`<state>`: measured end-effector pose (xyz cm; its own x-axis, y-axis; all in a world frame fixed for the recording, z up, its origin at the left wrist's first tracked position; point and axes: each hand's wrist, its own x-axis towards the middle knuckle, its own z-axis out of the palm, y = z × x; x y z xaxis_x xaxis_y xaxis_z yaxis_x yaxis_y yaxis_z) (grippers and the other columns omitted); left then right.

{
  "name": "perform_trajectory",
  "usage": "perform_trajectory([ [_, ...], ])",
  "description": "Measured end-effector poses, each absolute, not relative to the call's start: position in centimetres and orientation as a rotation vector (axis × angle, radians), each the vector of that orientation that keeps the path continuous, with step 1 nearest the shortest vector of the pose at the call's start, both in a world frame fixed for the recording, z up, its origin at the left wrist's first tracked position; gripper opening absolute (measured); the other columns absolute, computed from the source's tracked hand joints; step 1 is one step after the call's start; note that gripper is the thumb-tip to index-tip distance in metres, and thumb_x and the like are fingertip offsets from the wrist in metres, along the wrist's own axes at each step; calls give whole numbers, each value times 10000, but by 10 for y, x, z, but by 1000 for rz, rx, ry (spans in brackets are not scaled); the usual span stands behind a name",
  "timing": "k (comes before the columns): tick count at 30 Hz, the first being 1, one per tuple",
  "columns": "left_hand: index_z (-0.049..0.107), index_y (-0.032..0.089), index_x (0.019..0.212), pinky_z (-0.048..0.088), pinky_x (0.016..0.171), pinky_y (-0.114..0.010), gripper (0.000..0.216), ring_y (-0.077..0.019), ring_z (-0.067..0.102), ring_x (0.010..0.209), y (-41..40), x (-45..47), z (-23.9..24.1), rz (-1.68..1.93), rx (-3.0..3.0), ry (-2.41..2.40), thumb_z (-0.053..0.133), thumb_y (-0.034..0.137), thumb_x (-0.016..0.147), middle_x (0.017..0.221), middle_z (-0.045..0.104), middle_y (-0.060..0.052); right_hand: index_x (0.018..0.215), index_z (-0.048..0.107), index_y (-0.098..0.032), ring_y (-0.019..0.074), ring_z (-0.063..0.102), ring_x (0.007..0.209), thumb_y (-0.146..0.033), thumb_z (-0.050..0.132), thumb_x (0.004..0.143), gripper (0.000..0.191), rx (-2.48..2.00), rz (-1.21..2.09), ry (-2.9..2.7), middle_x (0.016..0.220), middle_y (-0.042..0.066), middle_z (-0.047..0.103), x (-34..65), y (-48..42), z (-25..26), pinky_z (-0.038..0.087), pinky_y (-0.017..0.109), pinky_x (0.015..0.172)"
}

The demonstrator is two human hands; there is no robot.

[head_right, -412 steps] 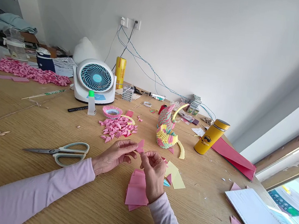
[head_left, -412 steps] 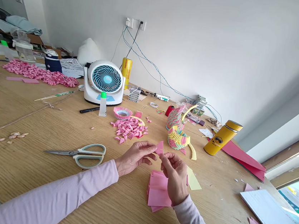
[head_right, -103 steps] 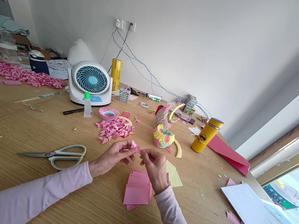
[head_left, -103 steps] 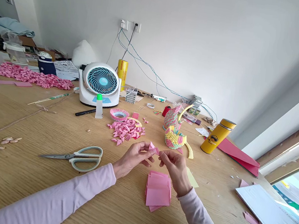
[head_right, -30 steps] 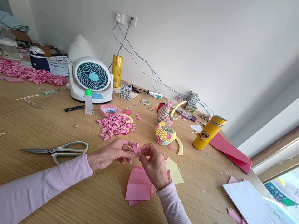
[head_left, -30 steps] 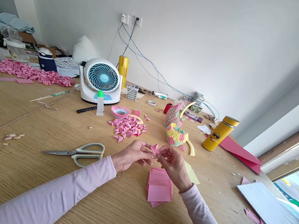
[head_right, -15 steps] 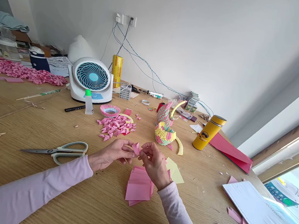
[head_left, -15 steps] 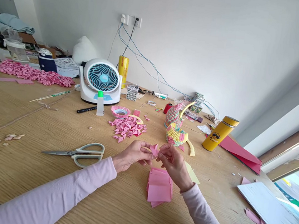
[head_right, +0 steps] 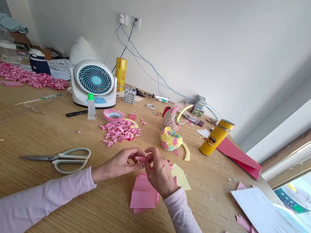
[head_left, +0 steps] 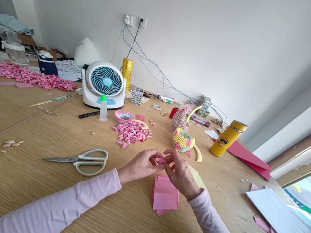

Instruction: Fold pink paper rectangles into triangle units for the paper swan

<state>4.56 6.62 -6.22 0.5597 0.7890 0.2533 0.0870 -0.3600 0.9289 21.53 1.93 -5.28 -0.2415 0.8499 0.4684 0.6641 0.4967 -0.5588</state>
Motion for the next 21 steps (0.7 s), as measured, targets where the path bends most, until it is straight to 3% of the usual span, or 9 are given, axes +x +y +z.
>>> perform_trajectory([
  [6, 684, 164, 775, 438, 591, -239, 248, -163, 582, 684, 68, 46, -60, 935, 1896, 841, 642, 409, 767, 783, 662, -65, 1092, 483, -209, 145, 590, 629, -127, 503, 812, 292, -1246, 298, -1960, 751, 7, 617, 215, 22, -52, 481, 244, 529],
  [10, 650, 142, 830, 445, 502, -221, 341, -118, 547, 540, 70, 46, -62, 931, 1644, 812, 624, 476, 772, 673, 615, -25, 1001, 568, -189, 168, 635, 681, -291, 570, 823, 205, -1299, 612, -1654, 781, 45, 652, 210, 24, -56, 499, 240, 491],
  [14, 602, 150, 861, 499, 532, -228, 331, -138, 609, 639, 67, 45, -59, 986, 1515, 779, 652, 461, 759, 743, 618, -27, 855, 624, -155, 173, 641, 675, -436, 648, 764, 296, -1270, 940, -1384, 741, 50, 653, 204, 23, -58, 518, 251, 507],
  [21, 550, 154, 854, 520, 555, -239, 292, -140, 628, 666, 68, 48, -58, 987, 1532, 724, 641, 422, 781, 756, 605, -20, 826, 658, -151, 163, 624, 710, -425, 715, 706, 305, -1216, 1077, -1181, 771, 55, 672, 195, 19, -57, 489, 219, 515],
])
